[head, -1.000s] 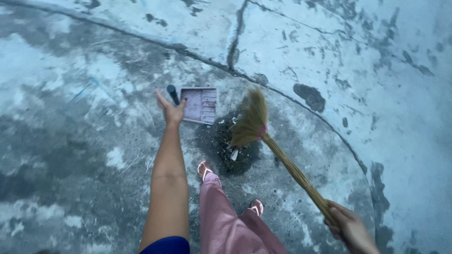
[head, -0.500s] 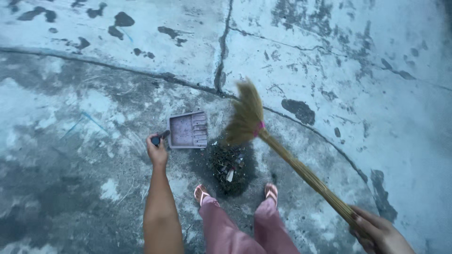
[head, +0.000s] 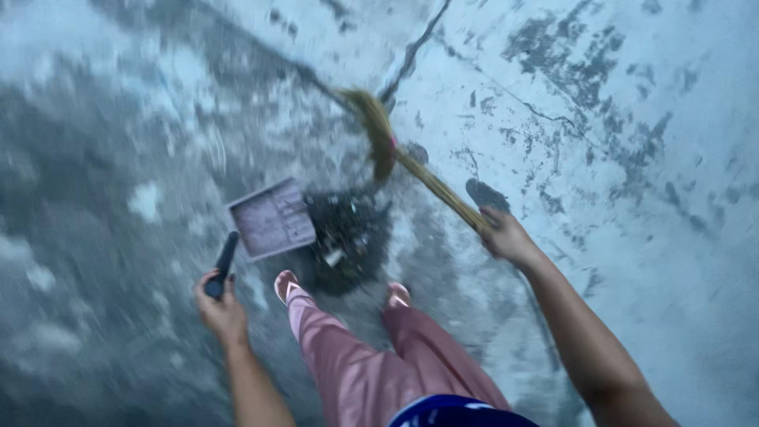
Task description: The person sweeps debris from a concrete floor into a dustpan using two different brooms and then empties the dustpan into a blue bucket.
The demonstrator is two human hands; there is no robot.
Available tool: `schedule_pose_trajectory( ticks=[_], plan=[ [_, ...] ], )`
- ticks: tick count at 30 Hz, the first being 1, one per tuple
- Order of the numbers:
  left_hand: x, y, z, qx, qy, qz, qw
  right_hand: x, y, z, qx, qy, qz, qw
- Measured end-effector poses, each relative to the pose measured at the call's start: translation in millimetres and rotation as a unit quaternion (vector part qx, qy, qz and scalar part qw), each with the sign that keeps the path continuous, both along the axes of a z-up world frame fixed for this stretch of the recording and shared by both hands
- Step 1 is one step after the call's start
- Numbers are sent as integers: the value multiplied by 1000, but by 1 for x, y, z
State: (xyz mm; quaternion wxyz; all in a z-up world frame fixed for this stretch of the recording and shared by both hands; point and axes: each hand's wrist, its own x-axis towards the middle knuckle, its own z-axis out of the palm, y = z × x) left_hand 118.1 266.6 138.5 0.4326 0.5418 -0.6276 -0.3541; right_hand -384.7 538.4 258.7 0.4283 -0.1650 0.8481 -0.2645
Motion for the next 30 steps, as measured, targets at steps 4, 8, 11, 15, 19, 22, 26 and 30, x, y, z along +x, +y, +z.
schedule_pose_trajectory(
  ticks=[4, 8, 11, 15, 19, 22, 26, 30],
  plan=[
    [34, 96, -19, 40, 40, 154, 986, -15, -11, -46, -48, -34, -3, 998],
    [71, 169, -53, 35, 9, 187, 982, -1, -12, -104, -68, -39, 41, 996],
    [75, 215, -78, 51, 14, 244, 968, 18, -18, -132, -80, -27, 82, 993],
    [85, 277, -100, 67, 16, 292, 954, 49, -13, -148, -74, -3, 109, 991],
    [92, 329, -104, 42, 7, 317, 948, 79, 9, -142, -80, -14, 107, 991],
    [99, 348, -101, 60, -19, 331, 942, 91, 18, -133, -25, 72, 147, 986],
    [105, 372, -107, 107, -12, 333, 937, 84, 31, -138, -14, 251, 270, 930],
    [100, 369, -125, 96, -116, 341, 928, 59, 9, -164, -64, 320, 315, 891]
  ],
)
